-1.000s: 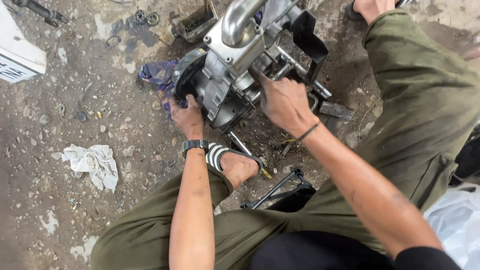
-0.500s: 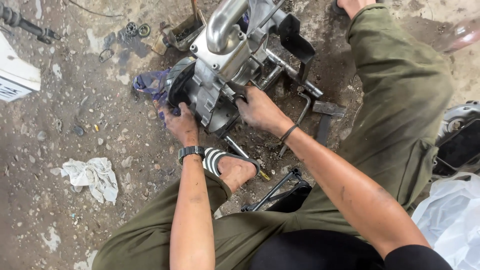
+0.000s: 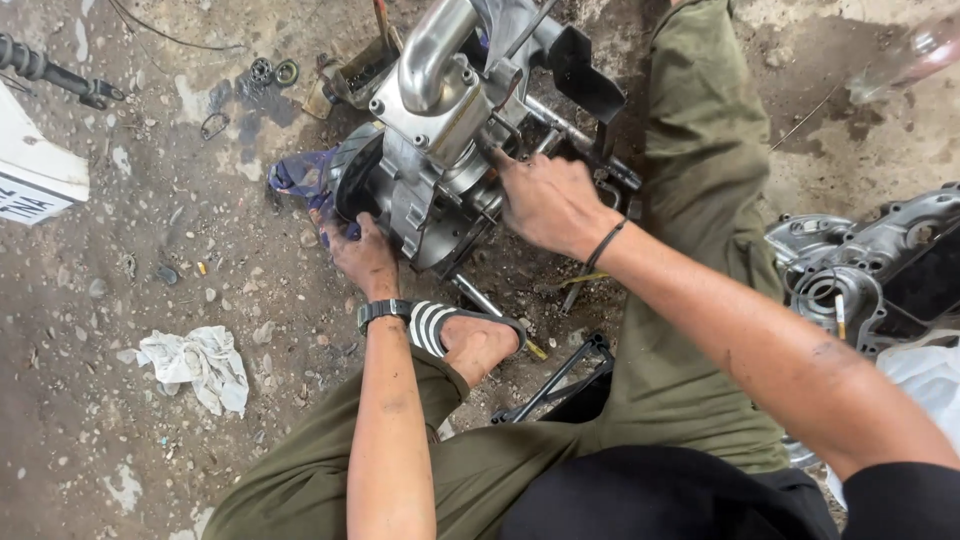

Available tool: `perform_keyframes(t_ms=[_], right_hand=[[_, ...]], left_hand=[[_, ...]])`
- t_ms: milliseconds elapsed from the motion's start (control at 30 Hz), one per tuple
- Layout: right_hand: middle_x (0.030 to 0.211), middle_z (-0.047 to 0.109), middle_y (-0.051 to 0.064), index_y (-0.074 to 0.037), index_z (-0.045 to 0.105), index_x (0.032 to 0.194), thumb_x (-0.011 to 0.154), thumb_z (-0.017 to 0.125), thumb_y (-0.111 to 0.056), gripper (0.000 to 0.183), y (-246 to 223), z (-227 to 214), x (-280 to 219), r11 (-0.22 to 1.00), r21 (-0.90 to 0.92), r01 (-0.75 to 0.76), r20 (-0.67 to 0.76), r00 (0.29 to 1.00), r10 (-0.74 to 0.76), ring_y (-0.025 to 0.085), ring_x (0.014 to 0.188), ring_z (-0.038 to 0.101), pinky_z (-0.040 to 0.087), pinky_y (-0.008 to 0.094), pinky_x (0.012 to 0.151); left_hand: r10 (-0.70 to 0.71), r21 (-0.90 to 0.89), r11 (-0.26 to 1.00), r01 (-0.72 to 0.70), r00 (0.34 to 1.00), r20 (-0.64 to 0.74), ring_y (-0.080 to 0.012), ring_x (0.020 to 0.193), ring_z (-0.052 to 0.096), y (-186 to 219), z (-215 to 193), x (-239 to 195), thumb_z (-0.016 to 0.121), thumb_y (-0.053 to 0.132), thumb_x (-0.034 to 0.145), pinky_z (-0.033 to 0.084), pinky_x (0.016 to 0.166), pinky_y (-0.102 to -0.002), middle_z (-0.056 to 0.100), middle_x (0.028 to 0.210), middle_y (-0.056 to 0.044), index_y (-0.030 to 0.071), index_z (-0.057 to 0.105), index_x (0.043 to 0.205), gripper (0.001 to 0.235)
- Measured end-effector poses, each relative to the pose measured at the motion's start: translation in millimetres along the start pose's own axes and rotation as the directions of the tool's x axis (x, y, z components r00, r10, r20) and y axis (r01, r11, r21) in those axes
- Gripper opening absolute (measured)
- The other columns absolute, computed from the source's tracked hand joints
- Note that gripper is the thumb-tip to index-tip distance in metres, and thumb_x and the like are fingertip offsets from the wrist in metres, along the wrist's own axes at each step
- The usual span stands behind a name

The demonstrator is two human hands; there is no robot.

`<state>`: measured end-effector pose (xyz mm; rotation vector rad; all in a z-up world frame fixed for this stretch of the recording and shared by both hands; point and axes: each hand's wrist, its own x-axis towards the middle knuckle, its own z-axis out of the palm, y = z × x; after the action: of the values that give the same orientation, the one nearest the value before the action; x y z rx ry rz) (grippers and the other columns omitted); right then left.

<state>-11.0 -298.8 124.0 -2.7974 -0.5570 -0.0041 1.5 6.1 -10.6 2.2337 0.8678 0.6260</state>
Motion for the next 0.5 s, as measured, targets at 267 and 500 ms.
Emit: perform_keyframes(t_ms=[267,500], right_hand=[[0.056,0.032,-0.013,-0.018,0.051,0.1,0.106,0.036,-0.011,0.018,-28,-4,6,-0.925,0.372,-0.074,0.22,0.975,0.01,-0.004,0.037,0.032,0.024,0.013,0.039],[0.052,0.042,-0.013,-0.009,0.032,0.158,0.108,0.036,-0.012,0.05,-49,6,-17,-0.801,0.58,-0.152,0.238,0.971,-0.012,-0.001,0.034,0.036,0.032,0.017,0.034]], left_hand=[[0.18,-0.05,0.982,-0.184,0.981,-0.076,-0.0528,0.1,0.067,10,-4,-5,0.066,0.025,0.09,0.054,0.086,-0.059,0.069,0.099,-0.032,-0.004,0.064,0.111,0.036],[0.0,-0.025,1.0,-0.001,1.0,-0.021,-0.0465,0.104,0.067,-5,0,0,0.068,0.038,0.088,0.053,0.091,-0.057,0.069,0.104,-0.024,0.005,0.066,0.111,0.04]])
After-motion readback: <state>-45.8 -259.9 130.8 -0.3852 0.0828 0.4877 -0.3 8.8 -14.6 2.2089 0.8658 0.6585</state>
